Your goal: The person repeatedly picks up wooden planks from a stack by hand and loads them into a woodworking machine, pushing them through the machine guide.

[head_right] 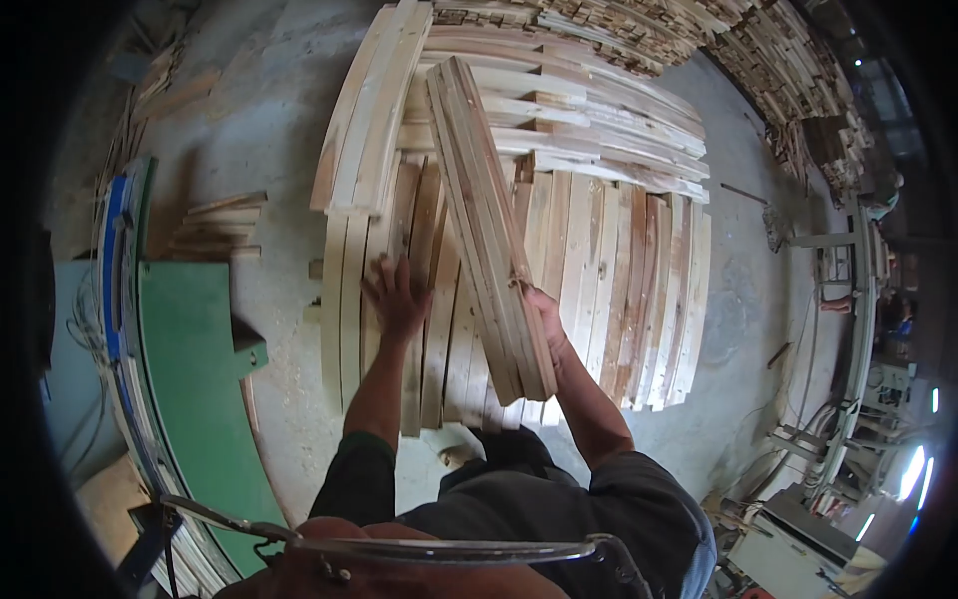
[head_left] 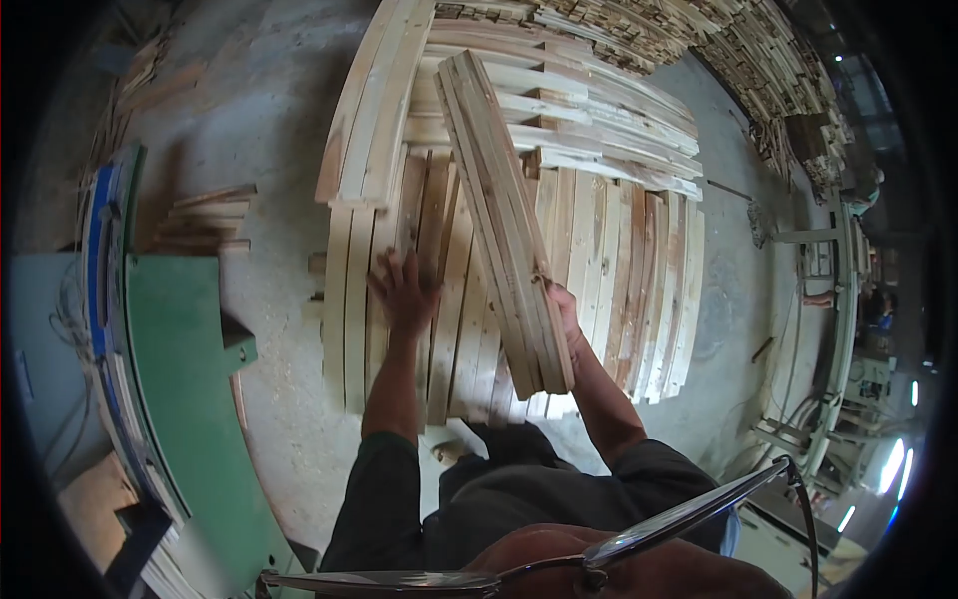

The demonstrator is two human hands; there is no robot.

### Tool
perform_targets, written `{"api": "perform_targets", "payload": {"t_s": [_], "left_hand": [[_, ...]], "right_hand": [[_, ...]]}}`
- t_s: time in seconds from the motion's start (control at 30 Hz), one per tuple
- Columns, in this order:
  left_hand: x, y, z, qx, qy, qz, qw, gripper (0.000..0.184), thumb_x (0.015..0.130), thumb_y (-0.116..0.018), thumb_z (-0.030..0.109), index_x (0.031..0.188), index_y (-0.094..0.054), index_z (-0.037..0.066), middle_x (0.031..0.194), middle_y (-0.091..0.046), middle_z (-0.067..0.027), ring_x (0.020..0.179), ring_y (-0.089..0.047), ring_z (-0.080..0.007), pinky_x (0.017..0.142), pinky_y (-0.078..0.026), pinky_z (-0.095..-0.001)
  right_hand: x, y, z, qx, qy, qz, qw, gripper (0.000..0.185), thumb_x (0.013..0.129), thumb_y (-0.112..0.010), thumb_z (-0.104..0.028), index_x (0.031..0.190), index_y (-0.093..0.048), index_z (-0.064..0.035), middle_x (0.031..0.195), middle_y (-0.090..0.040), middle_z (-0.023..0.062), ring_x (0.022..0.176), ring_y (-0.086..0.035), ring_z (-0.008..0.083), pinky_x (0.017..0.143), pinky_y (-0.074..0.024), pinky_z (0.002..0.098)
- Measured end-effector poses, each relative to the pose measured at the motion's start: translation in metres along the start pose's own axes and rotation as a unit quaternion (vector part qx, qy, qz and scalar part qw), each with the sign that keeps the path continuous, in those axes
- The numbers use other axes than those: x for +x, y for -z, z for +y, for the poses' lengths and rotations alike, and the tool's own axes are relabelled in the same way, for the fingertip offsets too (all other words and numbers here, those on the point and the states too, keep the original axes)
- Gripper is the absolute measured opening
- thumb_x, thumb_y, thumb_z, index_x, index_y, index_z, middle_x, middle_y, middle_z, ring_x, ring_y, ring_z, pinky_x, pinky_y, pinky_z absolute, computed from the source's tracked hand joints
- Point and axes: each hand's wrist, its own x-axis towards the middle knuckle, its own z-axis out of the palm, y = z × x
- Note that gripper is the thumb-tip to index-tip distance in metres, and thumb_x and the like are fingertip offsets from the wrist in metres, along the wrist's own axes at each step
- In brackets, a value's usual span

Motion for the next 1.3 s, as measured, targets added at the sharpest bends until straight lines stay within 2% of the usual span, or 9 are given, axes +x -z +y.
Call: {"api": "perform_targets", "payload": {"t_s": [0.1, 0.13, 0.2, 0.27, 0.47, 0.8, 1.03, 1.23, 1.3], "left_hand": [[-0.013, 0.004, 0.012, 0.009, 0.047, 0.049, 0.998, 0.075, 0.094, -0.063, 0.051, 0.152, -0.041, 0.009, 0.157, -0.033, -0.0223, 0.148, -0.028, -0.0417, 0.119, -0.02, -0.0645], [-0.02, 0.004, 0.01, -0.3, 0.046, -0.021, 0.953, 0.071, 0.099, -0.056, 0.05, 0.154, -0.039, 0.009, 0.154, -0.038, -0.0197, 0.145, -0.034, -0.0366, 0.119, -0.024, -0.0578], [-0.049, 0.023, 0.008, -0.572, 0.037, -0.068, 0.816, 0.068, 0.104, -0.05, 0.05, 0.155, -0.036, 0.008, 0.152, -0.043, -0.0171, 0.143, -0.04, -0.0315, 0.119, -0.028, -0.0511], [-0.093, 0.124, 0.066, -0.793, 0.116, -0.059, 0.596, 0.072, 0.108, -0.033, 0.053, 0.159, -0.026, 0.002, 0.157, -0.041, -0.0172, 0.145, -0.04, -0.0275, 0.119, -0.031, -0.0421], [-0.198, 0.205, 0.036, -0.907, 0.084, 0.031, 0.41, 0.065, 0.109, -0.038, 0.05, 0.155, -0.036, 0.005, 0.154, -0.046, -0.011, 0.14, -0.046, -0.0226, 0.116, -0.036, -0.0388], [-0.498, 0.339, -0.052, -0.852, 0.081, 0.288, 0.43, 0.056, 0.11, -0.042, 0.041, 0.152, -0.041, 0.004, 0.142, -0.059, -0.0079, 0.123, -0.061, -0.0185, 0.105, -0.049, -0.0344], [-0.71, 0.405, -0.047, -0.599, 0.242, 0.545, 0.535, 0.051, 0.105, -0.057, 0.026, 0.152, -0.044, 0.008, 0.135, -0.062, -0.0044, 0.114, -0.061, -0.0116, 0.096, -0.049, -0.0289], [-0.803, 0.421, -0.035, -0.469, 0.248, 0.709, 0.464, 0.056, 0.103, -0.06, 0.029, 0.149, -0.043, 0.002, 0.134, -0.06, -0.0101, 0.119, -0.055, -0.0157, 0.104, -0.043, -0.0321], [-0.827, 0.431, -0.028, -0.454, 0.224, 0.739, 0.444, 0.066, 0.102, -0.062, 0.029, 0.153, -0.033, -0.001, 0.147, -0.049, -0.0196, 0.13, -0.051, -0.0238, 0.109, -0.04, -0.0354]], "right_hand": [[-0.053, 0.038, 0.023, -0.037, -0.001, -0.011, 0.999, 0.072, 0.081, -0.069, -0.047, 0.132, -0.057, 0.0023, 0.115, -0.071, 0.0205, 0.098, -0.07, 0.0349, 0.087, -0.0579, 0.0454], [-0.07, 0.029, 0.03, -0.041, -0.008, -0.016, 0.999, 0.073, 0.08, -0.07, -0.047, 0.132, -0.058, 0.0037, 0.116, -0.07, 0.022, 0.099, -0.07, 0.0361, 0.088, -0.0577, 0.0458], [-0.096, 0.012, 0.05, -0.045, -0.012, -0.05, 0.998, 0.077, 0.079, -0.072, -0.048, 0.132, -0.058, 0.0059, 0.118, -0.069, 0.0246, 0.101, -0.07, 0.038, 0.09, -0.0572, 0.0457], [-0.114, -0.001, 0.073, -0.004, -0.056, -0.12, 0.991, 0.083, 0.074, -0.074, -0.05, 0.132, -0.058, 0.0072, 0.119, -0.068, 0.0277, 0.103, -0.069, 0.0422, 0.093, -0.0565, 0.0472], [-0.133, 0.017, 0.163, -0.075, -0.08, -0.145, 0.983, 0.075, 0.08, -0.073, -0.056, 0.123, -0.064, 0.0046, 0.108, -0.071, 0.0235, 0.094, -0.07, 0.0365, 0.084, -0.0574, 0.0458], [-0.253, -0.158, 0.324, -0.211, -0.142, -0.414, 0.874, 0.043, 0.096, -0.065, -0.043, 0.102, -0.07, -0.0012, 0.094, -0.075, 0.0142, 0.078, -0.072, 0.0268, 0.072, -0.0589, 0.0425], [-0.301, -0.229, 0.455, -0.224, -0.46, -0.503, 0.696, 0.061, 0.09, -0.069, -0.04, 0.132, -0.06, 0.0035, 0.116, -0.071, 0.018, 0.104, -0.07, 0.0287, 0.091, -0.0556, 0.0422], [-0.31, -0.267, 0.56, -0.206, -0.556, -0.631, 0.5, 0.067, 0.085, -0.074, -0.03, 0.14, -0.053, 0.0, 0.122, -0.066, 0.0097, 0.108, -0.065, 0.019, 0.1, -0.0489, 0.0336], [-0.342, -0.286, 0.565, -0.34, -0.469, -0.629, 0.519, 0.071, 0.082, -0.073, -0.026, 0.144, -0.049, 0.0011, 0.129, -0.062, 0.0093, 0.112, -0.062, 0.0202, 0.104, -0.0445, 0.0312]]}}
